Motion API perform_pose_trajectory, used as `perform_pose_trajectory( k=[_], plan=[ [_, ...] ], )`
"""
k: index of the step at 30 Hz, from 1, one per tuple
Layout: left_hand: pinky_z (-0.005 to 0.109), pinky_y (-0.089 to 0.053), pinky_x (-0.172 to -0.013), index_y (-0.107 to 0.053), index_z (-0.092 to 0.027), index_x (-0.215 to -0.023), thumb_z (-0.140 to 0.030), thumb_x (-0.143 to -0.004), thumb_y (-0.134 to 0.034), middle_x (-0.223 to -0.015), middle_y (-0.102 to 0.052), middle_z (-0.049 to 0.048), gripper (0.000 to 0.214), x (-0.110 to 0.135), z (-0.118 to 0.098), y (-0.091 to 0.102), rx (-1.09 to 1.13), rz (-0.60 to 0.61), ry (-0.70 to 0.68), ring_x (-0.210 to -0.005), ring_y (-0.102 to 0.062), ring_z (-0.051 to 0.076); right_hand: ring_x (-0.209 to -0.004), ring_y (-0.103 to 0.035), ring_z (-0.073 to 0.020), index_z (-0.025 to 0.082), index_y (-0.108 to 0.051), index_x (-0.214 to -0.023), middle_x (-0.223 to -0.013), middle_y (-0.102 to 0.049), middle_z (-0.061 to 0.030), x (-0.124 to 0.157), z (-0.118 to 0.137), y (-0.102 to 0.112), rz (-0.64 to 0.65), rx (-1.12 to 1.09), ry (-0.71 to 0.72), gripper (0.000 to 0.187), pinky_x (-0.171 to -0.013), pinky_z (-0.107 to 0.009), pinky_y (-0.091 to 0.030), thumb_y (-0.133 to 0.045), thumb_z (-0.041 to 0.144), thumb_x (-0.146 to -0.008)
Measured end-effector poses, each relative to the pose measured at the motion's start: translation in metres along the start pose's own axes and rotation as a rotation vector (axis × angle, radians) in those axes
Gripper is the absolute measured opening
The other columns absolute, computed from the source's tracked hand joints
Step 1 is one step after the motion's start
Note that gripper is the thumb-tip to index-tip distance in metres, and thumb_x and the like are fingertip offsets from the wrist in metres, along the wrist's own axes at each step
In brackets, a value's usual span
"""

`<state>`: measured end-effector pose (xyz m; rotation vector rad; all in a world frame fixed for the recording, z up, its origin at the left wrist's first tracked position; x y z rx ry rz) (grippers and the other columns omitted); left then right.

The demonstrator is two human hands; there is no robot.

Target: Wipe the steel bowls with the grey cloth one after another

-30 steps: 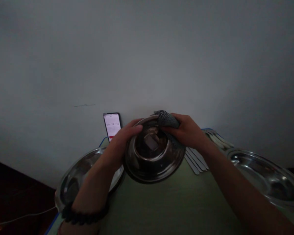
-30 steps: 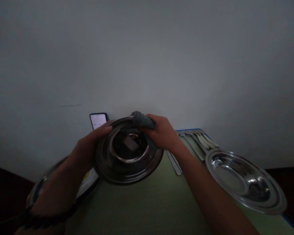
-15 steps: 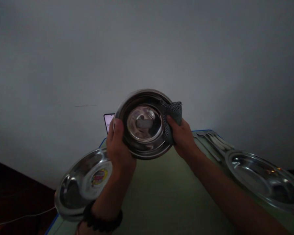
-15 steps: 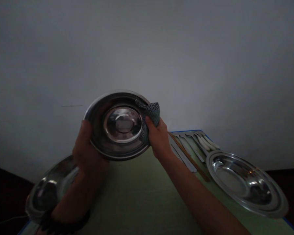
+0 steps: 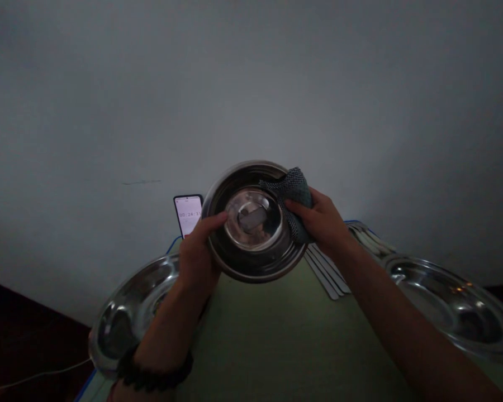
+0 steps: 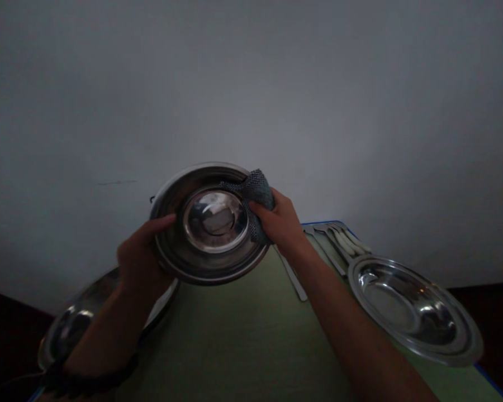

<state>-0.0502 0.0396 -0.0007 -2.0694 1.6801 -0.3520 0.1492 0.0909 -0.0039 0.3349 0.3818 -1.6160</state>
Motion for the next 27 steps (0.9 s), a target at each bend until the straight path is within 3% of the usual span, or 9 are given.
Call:
perform_pose_trajectory(
  k=[4,9,12,15,19,23,27],
  plan=[
    [0.023,-0.049,-0.047,-0.067,-0.016,-0.061,-0.025,-0.059,-0.071,-0.054,-0.067,0.0003,0.01,-0.002,0.003,0.004,-0.019,-0.034,0.078,-0.049,-0.062,0.014,-0.073,-0.06,-0.0183,0.018,-0.066,-0.097,-0.087,-0.069,-0.0042,-0.002,0.004,0.004,0.025,0.127,0.066,0.027,-0.069,-0.035,-0.05,-0.066,0.028,-0.072],
    [0.023,-0.049,-0.048,-0.068,-0.017,-0.066,-0.024,-0.063,-0.072,-0.054,-0.067,0.0004,0.008,-0.001,0.001,-0.01,-0.053,0.331,0.142,-0.052,-0.064,0.016,-0.071,-0.058,-0.0173,0.018,-0.068,-0.094,-0.081,-0.067,-0.0024,0.0,0.016,0.001,0.179,0.319,0.157,0.022,-0.065,-0.033,-0.048,-0.064,0.026,-0.074],
    [0.027,-0.055,-0.058,-0.071,-0.016,-0.081,-0.029,-0.068,-0.07,-0.059,-0.069,0.0038,0.018,0.0,0.002,-0.011,-0.102,0.391,0.149,-0.069,-0.07,0.023,-0.07,-0.057,-0.0168,0.017,-0.069,-0.09,-0.076,-0.067,-0.0013,0.001,0.022,-0.002,0.17,0.388,0.2,0.019,-0.065,-0.031,-0.046,-0.066,0.026,-0.074],
    [0.032,-0.057,-0.07,-0.071,-0.017,-0.087,-0.032,-0.071,-0.069,-0.063,-0.071,0.0039,0.022,-0.002,-0.002,-0.009,-0.069,0.34,0.064,-0.08,-0.071,0.025,-0.072,-0.058,-0.0168,0.017,-0.068,-0.09,-0.079,-0.067,-0.0016,0.004,0.021,-0.004,0.05,0.3,0.191,0.022,-0.066,-0.031,-0.046,-0.068,0.03,-0.073],
    [0.036,-0.056,-0.082,-0.07,-0.019,-0.087,-0.038,-0.075,-0.065,-0.076,-0.073,0.004,0.023,-0.006,-0.007,-0.001,0.032,0.156,-0.095,-0.094,-0.069,0.026,-0.073,-0.058,-0.0174,0.017,-0.066,-0.089,-0.079,-0.066,-0.0029,0.01,0.0,-0.01,-0.116,0.067,0.084,0.032,-0.066,-0.031,-0.046,-0.061,0.047,-0.078],
    [0.033,-0.054,-0.088,-0.071,-0.02,-0.089,-0.036,-0.077,-0.065,-0.088,-0.074,0.0021,0.022,-0.007,-0.004,0.002,0.121,0.04,-0.242,-0.099,-0.066,0.022,-0.083,-0.06,-0.0187,0.018,-0.063,-0.098,-0.093,-0.067,-0.0063,0.017,-0.022,-0.023,-0.147,-0.12,-0.044,0.038,-0.076,-0.034,-0.048,-0.057,0.05,-0.079],
    [0.031,-0.052,-0.088,-0.07,-0.02,-0.092,-0.032,-0.076,-0.066,-0.093,-0.073,0.0002,0.02,-0.007,0.0,0.002,0.179,-0.02,-0.325,-0.093,-0.067,0.018,-0.087,-0.061,-0.0196,0.018,-0.061,-0.105,-0.099,-0.068,-0.0077,0.018,-0.03,-0.03,-0.125,-0.171,-0.103,0.037,-0.082,-0.036,-0.049,-0.059,0.044,-0.078]
  ],
)
Point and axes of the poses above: each hand's wrist, its own x-axis away from the middle knuckle, its own y-axis out of the back of the hand, z = x × y, the point moved 6 cm from there along -x, towards the middle knuckle
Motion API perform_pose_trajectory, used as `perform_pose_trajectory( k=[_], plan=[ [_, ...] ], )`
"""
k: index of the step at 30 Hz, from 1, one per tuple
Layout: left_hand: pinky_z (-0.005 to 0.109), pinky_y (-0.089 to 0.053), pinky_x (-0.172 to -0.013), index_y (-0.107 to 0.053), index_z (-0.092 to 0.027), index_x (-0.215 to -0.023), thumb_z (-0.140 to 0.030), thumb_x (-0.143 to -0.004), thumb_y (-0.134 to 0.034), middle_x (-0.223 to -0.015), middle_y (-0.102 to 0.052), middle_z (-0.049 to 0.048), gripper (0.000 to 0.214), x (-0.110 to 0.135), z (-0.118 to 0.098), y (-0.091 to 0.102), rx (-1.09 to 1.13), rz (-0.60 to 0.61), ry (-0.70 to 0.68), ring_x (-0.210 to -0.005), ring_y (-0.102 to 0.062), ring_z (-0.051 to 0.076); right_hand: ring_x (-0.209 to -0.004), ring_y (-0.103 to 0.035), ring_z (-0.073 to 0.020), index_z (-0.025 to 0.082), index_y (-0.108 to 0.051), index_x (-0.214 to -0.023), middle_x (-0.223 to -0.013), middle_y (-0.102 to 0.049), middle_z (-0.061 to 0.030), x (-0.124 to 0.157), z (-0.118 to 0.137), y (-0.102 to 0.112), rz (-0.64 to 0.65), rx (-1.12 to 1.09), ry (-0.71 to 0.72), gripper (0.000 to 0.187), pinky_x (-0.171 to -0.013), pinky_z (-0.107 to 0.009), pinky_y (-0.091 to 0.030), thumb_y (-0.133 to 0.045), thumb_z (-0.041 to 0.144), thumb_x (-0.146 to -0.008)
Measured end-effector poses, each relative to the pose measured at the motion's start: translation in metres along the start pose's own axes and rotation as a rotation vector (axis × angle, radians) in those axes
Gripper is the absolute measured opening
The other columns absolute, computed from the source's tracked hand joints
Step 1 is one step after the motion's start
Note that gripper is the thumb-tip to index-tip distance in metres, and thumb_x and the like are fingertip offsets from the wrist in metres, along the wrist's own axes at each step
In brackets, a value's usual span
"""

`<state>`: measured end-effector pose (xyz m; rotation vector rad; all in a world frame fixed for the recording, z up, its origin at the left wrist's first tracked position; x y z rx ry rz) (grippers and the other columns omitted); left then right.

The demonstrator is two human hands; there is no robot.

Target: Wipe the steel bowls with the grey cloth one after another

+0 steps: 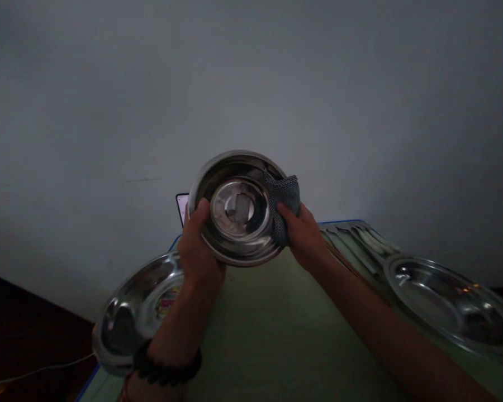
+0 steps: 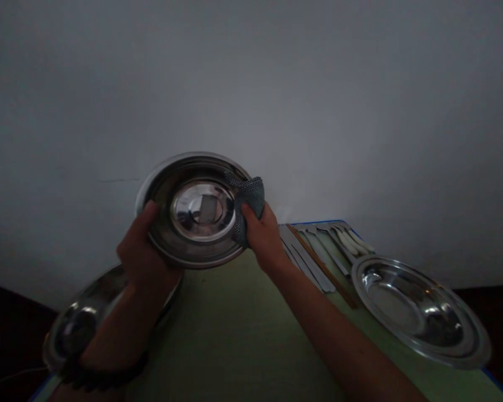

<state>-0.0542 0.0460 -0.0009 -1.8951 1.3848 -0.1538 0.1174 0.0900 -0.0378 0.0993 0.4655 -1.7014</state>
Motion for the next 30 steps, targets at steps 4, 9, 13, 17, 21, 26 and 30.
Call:
perform_pose_trajectory(
  k=[4,9,13,17,21,26,30],
  plan=[
    [0.028,-0.054,-0.077,-0.069,-0.02,-0.081,-0.031,-0.073,-0.067,-0.079,-0.072,-0.001,0.013,-0.002,0.002,0.001,-0.046,-0.046,0.094,-0.078,-0.067,0.016,-0.088,-0.061,-0.0205,0.019,-0.061,-0.104,-0.096,-0.069,-0.0071,-0.005,-0.002,0.003,0.024,0.031,-0.034,0.035,-0.081,-0.037,-0.049,-0.061,0.039,-0.075],
    [0.024,-0.052,-0.058,-0.063,-0.019,-0.061,-0.021,-0.061,-0.072,-0.053,-0.06,-0.0025,0.009,-0.008,-0.008,-0.002,-0.134,0.107,0.24,-0.056,-0.062,0.014,-0.079,-0.062,-0.019,0.018,-0.063,-0.098,-0.09,-0.07,-0.0049,-0.014,0.007,0.013,0.11,0.096,-0.02,0.032,-0.076,-0.036,-0.049,-0.065,0.031,-0.069],
    [0.023,-0.048,-0.047,-0.067,-0.016,-0.066,-0.027,-0.066,-0.069,-0.051,-0.063,0.0004,0.01,0.001,-0.002,-0.007,-0.26,0.321,0.486,-0.044,-0.057,0.013,-0.075,-0.061,-0.0178,0.017,-0.067,-0.094,-0.084,-0.07,-0.003,-0.016,0.025,0.018,0.197,0.299,0.094,0.03,-0.07,-0.033,-0.048,-0.068,0.026,-0.066],
    [0.022,-0.047,-0.043,-0.073,-0.014,-0.084,-0.03,-0.07,-0.067,-0.057,-0.069,0.0036,0.022,0.006,0.001,-0.009,-0.299,0.345,0.477,-0.045,-0.06,0.014,-0.074,-0.06,-0.0172,0.017,-0.068,-0.094,-0.084,-0.069,-0.0027,-0.014,0.037,0.02,0.182,0.424,0.196,0.027,-0.068,-0.031,-0.047,-0.066,0.026,-0.069],
    [0.022,-0.049,-0.045,-0.072,-0.013,-0.084,-0.031,-0.07,-0.067,-0.065,-0.072,0.0061,0.023,0.006,0.003,-0.007,-0.309,0.303,0.48,-0.048,-0.062,0.015,-0.074,-0.06,-0.0173,0.017,-0.068,-0.091,-0.081,-0.069,-0.0024,-0.013,0.04,0.018,0.163,0.502,0.24,0.023,-0.067,-0.03,-0.046,-0.066,0.026,-0.07],
    [0.022,-0.051,-0.048,-0.071,-0.014,-0.076,-0.032,-0.069,-0.068,-0.058,-0.07,0.0043,0.02,0.005,0.004,-0.002,-0.331,0.237,0.516,-0.051,-0.065,0.016,-0.074,-0.06,-0.0171,0.016,-0.068,-0.092,-0.081,-0.068,-0.0023,-0.013,0.041,0.018,0.16,0.547,0.251,0.024,-0.068,-0.03,-0.045,-0.065,0.026,-0.07],
    [0.022,-0.051,-0.047,-0.071,-0.015,-0.072,-0.033,-0.068,-0.068,-0.056,-0.07,0.0042,0.018,0.005,0.006,-0.003,-0.315,0.261,0.53,-0.051,-0.065,0.016,-0.073,-0.059,-0.0167,0.016,-0.068,-0.09,-0.079,-0.068,-0.002,-0.012,0.043,0.018,0.16,0.568,0.26,0.022,-0.067,-0.03,-0.044,-0.065,0.026,-0.071]
  ],
)
Point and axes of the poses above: each hand's wrist, its own x-axis away from the middle knuckle, its own y-axis out of the back of the hand, z = x × y, the point moved 6 cm from there along -x, towards the middle knuckle
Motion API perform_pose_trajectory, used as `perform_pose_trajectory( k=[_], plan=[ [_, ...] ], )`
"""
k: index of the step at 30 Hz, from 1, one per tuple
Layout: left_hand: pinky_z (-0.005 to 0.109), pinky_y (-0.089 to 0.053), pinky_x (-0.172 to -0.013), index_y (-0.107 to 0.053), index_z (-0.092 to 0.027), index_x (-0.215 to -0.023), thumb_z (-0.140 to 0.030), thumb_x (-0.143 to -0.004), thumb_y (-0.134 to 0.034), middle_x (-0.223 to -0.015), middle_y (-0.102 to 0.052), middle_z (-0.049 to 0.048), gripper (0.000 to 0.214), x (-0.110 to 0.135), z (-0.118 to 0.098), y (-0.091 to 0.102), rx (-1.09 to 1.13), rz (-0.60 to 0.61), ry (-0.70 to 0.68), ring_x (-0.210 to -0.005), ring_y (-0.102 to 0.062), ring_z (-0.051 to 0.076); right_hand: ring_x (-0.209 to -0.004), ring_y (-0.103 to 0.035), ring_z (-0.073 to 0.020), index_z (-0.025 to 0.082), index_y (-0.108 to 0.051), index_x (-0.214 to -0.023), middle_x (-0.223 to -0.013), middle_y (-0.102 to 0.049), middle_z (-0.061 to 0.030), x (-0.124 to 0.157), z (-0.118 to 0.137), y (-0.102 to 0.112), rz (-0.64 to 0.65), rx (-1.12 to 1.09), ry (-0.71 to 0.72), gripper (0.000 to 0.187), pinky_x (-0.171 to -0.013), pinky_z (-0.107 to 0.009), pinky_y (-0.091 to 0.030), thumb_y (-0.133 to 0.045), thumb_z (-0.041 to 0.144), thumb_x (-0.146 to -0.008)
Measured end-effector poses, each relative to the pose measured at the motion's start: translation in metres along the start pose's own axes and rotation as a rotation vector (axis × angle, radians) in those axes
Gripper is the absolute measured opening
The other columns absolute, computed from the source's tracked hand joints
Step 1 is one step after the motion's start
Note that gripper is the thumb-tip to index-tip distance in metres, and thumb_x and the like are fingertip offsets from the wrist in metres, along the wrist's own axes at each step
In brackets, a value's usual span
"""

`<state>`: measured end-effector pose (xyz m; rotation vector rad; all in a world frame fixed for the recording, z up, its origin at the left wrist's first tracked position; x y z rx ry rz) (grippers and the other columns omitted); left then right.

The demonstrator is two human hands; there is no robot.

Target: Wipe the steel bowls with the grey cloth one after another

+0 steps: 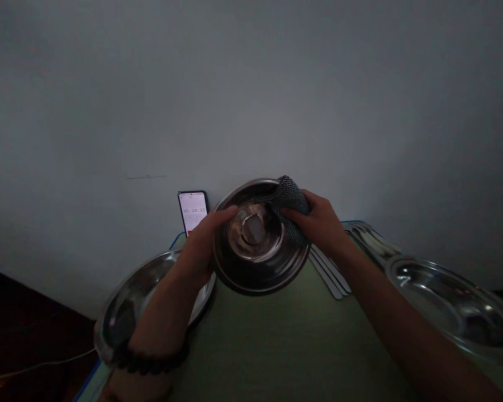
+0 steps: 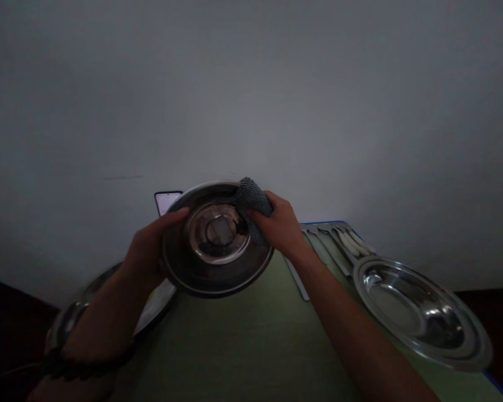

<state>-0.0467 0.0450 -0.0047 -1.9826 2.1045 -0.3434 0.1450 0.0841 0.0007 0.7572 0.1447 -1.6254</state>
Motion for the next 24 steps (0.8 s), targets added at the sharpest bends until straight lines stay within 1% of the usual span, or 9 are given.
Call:
perform_pose_trajectory(
  k=[3,7,13,15,16,18,20,22,24],
  plan=[
    [0.023,-0.051,-0.049,-0.071,-0.015,-0.07,-0.033,-0.066,-0.069,-0.058,-0.07,0.0053,0.019,-0.001,0.0,0.002,-0.006,-0.044,-0.003,-0.052,-0.065,0.017,-0.073,-0.059,-0.0169,0.016,-0.068,-0.091,-0.08,-0.068,-0.0024,0.0,0.0,0.0,0.001,0.004,0.014,0.022,-0.067,-0.03,-0.044,-0.064,0.025,-0.071],
    [0.022,-0.051,-0.05,-0.069,-0.014,-0.067,-0.033,-0.068,-0.068,-0.057,-0.069,0.0056,0.019,0.0,0.001,0.0,-0.003,-0.013,0.013,-0.051,-0.064,0.015,-0.074,-0.059,-0.0175,0.016,-0.068,-0.091,-0.081,-0.068,-0.0029,0.0,-0.001,-0.001,0.006,-0.004,0.007,0.022,-0.067,-0.03,-0.045,-0.064,0.025,-0.071],
    [0.022,-0.048,-0.046,-0.067,-0.015,-0.064,-0.033,-0.068,-0.068,-0.053,-0.066,0.0028,0.019,0.001,0.0,0.003,-0.02,-0.05,0.026,-0.046,-0.06,0.012,-0.073,-0.06,-0.0176,0.016,-0.068,-0.091,-0.08,-0.069,-0.0028,-0.002,-0.001,0.0,0.007,-0.001,0.006,0.022,-0.068,-0.03,-0.045,-0.064,0.024,-0.07],
    [0.023,-0.049,-0.048,-0.067,-0.015,-0.067,-0.034,-0.069,-0.067,-0.055,-0.067,0.0034,0.019,0.0,0.001,0.001,0.003,-0.03,0.021,-0.051,-0.063,0.015,-0.074,-0.06,-0.0182,0.017,-0.067,-0.09,-0.08,-0.069,-0.0029,-0.001,-0.003,-0.001,-0.005,-0.01,0.003,0.023,-0.069,-0.031,-0.045,-0.065,0.027,-0.07],
    [0.025,-0.051,-0.051,-0.068,-0.015,-0.07,-0.035,-0.07,-0.067,-0.057,-0.068,0.004,0.02,-0.001,0.001,0.0,0.028,-0.031,-0.003,-0.057,-0.066,0.018,-0.075,-0.06,-0.0187,0.017,-0.067,-0.09,-0.081,-0.069,-0.0033,-0.001,-0.005,-0.002,-0.029,-0.025,-0.009,0.024,-0.069,-0.031,-0.046,-0.066,0.029,-0.07],
    [0.029,-0.055,-0.064,-0.069,-0.015,-0.081,-0.037,-0.073,-0.064,-0.068,-0.072,0.0046,0.023,-0.003,0.0,-0.001,0.101,-0.078,-0.109,-0.075,-0.07,0.022,-0.077,-0.061,-0.0196,0.017,-0.066,-0.091,-0.085,-0.07,-0.0049,0.002,-0.013,-0.008,-0.106,-0.126,-0.076,0.028,-0.07,-0.032,-0.047,-0.065,0.036,-0.072],
    [0.031,-0.053,-0.08,-0.067,-0.017,-0.094,-0.037,-0.077,-0.062,-0.087,-0.074,0.0041,0.027,-0.004,0.002,0.0,0.176,-0.185,-0.261,-0.094,-0.067,0.022,-0.078,-0.062,-0.0195,0.016,-0.064,-0.095,-0.089,-0.071,-0.0064,0.008,-0.026,-0.02,-0.18,-0.348,-0.202,0.033,-0.069,-0.032,-0.048,-0.062,0.041,-0.074],
    [0.03,-0.048,-0.093,-0.063,-0.019,-0.105,-0.036,-0.08,-0.061,-0.106,-0.071,0.0036,0.03,-0.003,0.009,0.001,0.209,-0.286,-0.393,-0.109,-0.061,0.019,-0.075,-0.064,-0.0185,0.017,-0.062,-0.097,-0.09,-0.071,-0.0068,0.016,-0.037,-0.039,-0.194,-0.625,-0.362,0.033,-0.069,-0.032,-0.05,-0.06,0.042,-0.075],
    [0.03,-0.044,-0.097,-0.06,-0.022,-0.112,-0.037,-0.082,-0.06,-0.116,-0.067,0.0032,0.034,-0.001,0.018,0.0,0.186,-0.342,-0.48,-0.117,-0.056,0.018,-0.074,-0.066,-0.0179,0.018,-0.06,-0.096,-0.091,-0.072,-0.0068,0.024,-0.043,-0.056,-0.189,-0.811,-0.478,0.03,-0.07,-0.032,-0.052,-0.062,0.038,-0.074]
  ],
)
Point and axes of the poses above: each hand's wrist, its own x-axis away from the middle knuckle, its own y-axis out of the back of the hand, z = x × y, the point moved 6 cm from there along -x, towards the middle knuckle
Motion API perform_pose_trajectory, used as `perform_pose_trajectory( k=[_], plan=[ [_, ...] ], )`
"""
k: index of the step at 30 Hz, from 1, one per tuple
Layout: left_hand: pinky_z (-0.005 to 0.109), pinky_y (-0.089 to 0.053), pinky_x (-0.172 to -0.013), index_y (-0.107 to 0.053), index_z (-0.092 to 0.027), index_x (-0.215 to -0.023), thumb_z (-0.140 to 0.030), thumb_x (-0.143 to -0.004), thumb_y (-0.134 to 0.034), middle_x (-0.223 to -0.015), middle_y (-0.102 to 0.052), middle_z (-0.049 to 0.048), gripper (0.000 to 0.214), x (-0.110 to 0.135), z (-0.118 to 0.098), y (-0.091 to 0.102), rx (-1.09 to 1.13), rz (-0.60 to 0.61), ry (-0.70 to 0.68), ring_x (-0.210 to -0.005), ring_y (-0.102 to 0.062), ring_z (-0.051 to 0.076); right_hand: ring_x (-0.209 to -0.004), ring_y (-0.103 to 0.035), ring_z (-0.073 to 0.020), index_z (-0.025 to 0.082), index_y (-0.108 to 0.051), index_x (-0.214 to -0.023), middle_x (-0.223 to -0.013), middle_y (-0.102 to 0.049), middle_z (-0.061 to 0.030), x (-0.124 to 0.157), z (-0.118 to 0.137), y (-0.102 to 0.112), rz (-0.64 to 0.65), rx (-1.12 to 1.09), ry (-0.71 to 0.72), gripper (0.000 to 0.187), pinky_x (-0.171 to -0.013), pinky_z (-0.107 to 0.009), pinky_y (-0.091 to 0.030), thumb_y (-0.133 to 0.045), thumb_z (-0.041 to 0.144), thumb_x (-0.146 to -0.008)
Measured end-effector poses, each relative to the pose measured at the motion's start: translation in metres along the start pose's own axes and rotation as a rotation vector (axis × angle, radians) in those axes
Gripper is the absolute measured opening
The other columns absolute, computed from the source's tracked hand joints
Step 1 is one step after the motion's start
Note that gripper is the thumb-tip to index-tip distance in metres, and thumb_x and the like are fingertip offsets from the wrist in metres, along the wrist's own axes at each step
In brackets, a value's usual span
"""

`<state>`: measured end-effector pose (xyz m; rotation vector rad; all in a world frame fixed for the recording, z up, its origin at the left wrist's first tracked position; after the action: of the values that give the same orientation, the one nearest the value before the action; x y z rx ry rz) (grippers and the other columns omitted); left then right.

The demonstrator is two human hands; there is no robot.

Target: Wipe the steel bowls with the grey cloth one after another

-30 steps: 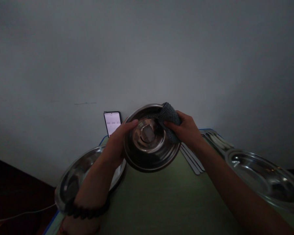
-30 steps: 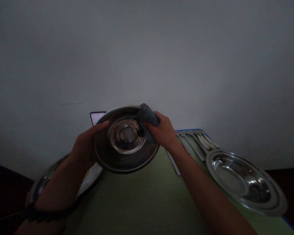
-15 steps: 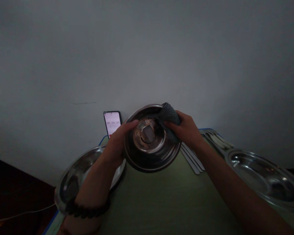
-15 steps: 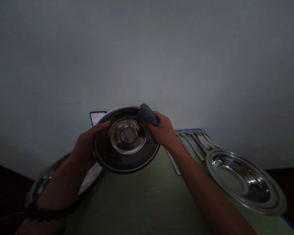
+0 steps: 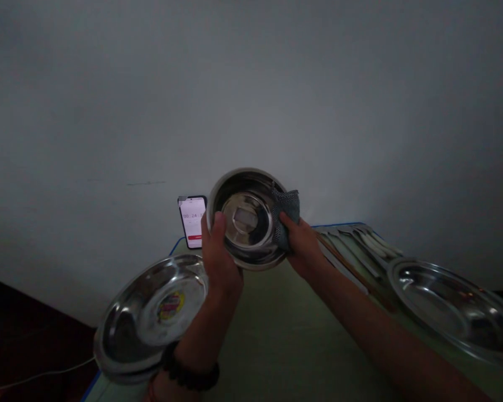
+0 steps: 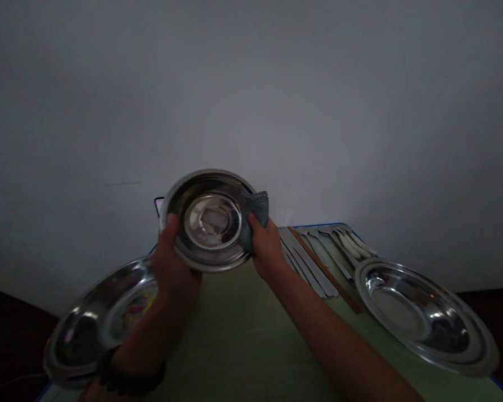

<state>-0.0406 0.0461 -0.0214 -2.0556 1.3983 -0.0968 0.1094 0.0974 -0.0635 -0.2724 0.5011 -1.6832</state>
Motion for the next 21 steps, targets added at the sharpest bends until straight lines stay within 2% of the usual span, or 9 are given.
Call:
perform_pose_trajectory(
  k=[3,6,7,9,11,13,16,18,21],
  plan=[
    [0.028,-0.045,-0.095,-0.058,-0.024,-0.113,-0.038,-0.082,-0.058,-0.113,-0.068,0.001,0.033,0.003,0.003,-0.001,-0.042,-0.003,-0.05,-0.117,-0.056,0.017,-0.078,-0.067,-0.017,0.019,-0.061,-0.095,-0.095,-0.072,-0.006,0.004,-0.008,-0.004,0.004,-0.085,-0.04,0.027,-0.075,-0.032,-0.052,-0.064,0.033,-0.072],
    [0.026,-0.048,-0.089,-0.059,-0.025,-0.108,-0.03,-0.076,-0.063,-0.099,-0.07,-0.0018,0.033,-0.004,-0.009,-0.009,-0.013,0.087,0.021,-0.106,-0.062,0.017,-0.079,-0.066,-0.0172,0.019,-0.061,-0.095,-0.097,-0.072,-0.0059,0.001,-0.003,0.0,0.023,-0.043,-0.019,0.029,-0.076,-0.033,-0.052,-0.066,0.033,-0.069],
    [0.025,-0.05,-0.084,-0.061,-0.024,-0.106,-0.026,-0.073,-0.065,-0.094,-0.07,-0.0024,0.033,-0.008,-0.016,-0.014,0.005,0.135,0.044,-0.1,-0.064,0.017,-0.08,-0.066,-0.0178,0.019,-0.061,-0.095,-0.096,-0.072,-0.0063,-0.002,0.001,0.003,0.036,0.001,-0.008,0.031,-0.076,-0.033,-0.052,-0.066,0.033,-0.069],
    [0.028,-0.054,-0.072,-0.065,-0.021,-0.094,-0.031,-0.073,-0.061,-0.073,-0.068,-0.0008,0.023,-0.013,-0.029,-0.023,0.018,0.246,0.128,-0.086,-0.067,0.021,-0.08,-0.065,-0.0189,0.018,-0.062,-0.097,-0.095,-0.072,-0.007,-0.007,0.012,0.008,0.086,0.152,0.044,0.034,-0.074,-0.035,-0.051,-0.067,0.035,-0.068],
    [0.028,-0.054,-0.062,-0.067,-0.02,-0.087,-0.032,-0.073,-0.061,-0.064,-0.066,-0.0002,0.02,-0.016,-0.036,-0.028,-0.052,0.329,0.209,-0.075,-0.067,0.021,-0.08,-0.064,-0.0199,0.017,-0.063,-0.098,-0.094,-0.071,-0.0071,-0.011,0.027,0.013,0.125,0.366,0.15,0.037,-0.073,-0.036,-0.05,-0.068,0.036,-0.067],
    [0.029,-0.054,-0.057,-0.068,-0.019,-0.092,-0.031,-0.07,-0.064,-0.065,-0.067,0.0011,0.025,-0.016,-0.036,-0.029,-0.117,0.386,0.281,-0.069,-0.067,0.022,-0.078,-0.062,-0.0207,0.017,-0.064,-0.096,-0.09,-0.07,-0.0069,-0.014,0.045,0.016,0.109,0.594,0.29,0.035,-0.071,-0.036,-0.049,-0.069,0.037,-0.067],
    [0.03,-0.055,-0.058,-0.067,-0.016,-0.102,-0.031,-0.069,-0.066,-0.073,-0.071,0.0049,0.036,-0.016,-0.029,-0.027,-0.156,0.411,0.328,-0.069,-0.068,0.023,-0.073,-0.06,-0.0211,0.017,-0.063,-0.088,-0.082,-0.068,-0.0068,-0.013,0.064,0.017,0.016,0.866,0.472,0.029,-0.067,-0.035,-0.045,-0.068,0.037,-0.068],
    [0.031,-0.056,-0.061,-0.067,-0.015,-0.105,-0.031,-0.07,-0.065,-0.078,-0.073,0.0067,0.038,-0.016,-0.024,-0.025,-0.16,0.405,0.326,-0.071,-0.069,0.024,-0.072,-0.058,-0.0213,0.017,-0.062,-0.086,-0.08,-0.067,-0.007,-0.013,0.069,0.016,-0.02,0.983,0.537,0.027,-0.064,-0.033,-0.043,-0.068,0.038,-0.069],
    [0.032,-0.056,-0.065,-0.065,-0.017,-0.112,-0.028,-0.07,-0.067,-0.084,-0.074,0.0076,0.044,-0.017,-0.018,-0.024,-0.156,0.422,0.332,-0.078,-0.07,0.025,-0.072,-0.058,-0.0224,0.017,-0.061,-0.087,-0.08,-0.067,-0.0082,-0.015,0.068,0.016,-0.045,1.079,0.55,0.031,-0.061,-0.032,-0.04,-0.068,0.042,-0.07]
  ],
)
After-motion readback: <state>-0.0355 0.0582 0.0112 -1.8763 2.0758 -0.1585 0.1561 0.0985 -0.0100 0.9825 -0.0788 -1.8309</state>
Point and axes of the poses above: each hand's wrist, its own x-axis away from the middle knuckle, its own y-axis out of the back of the hand, z = x × y, the point moved 6 cm from there along -x, towards the middle knuckle
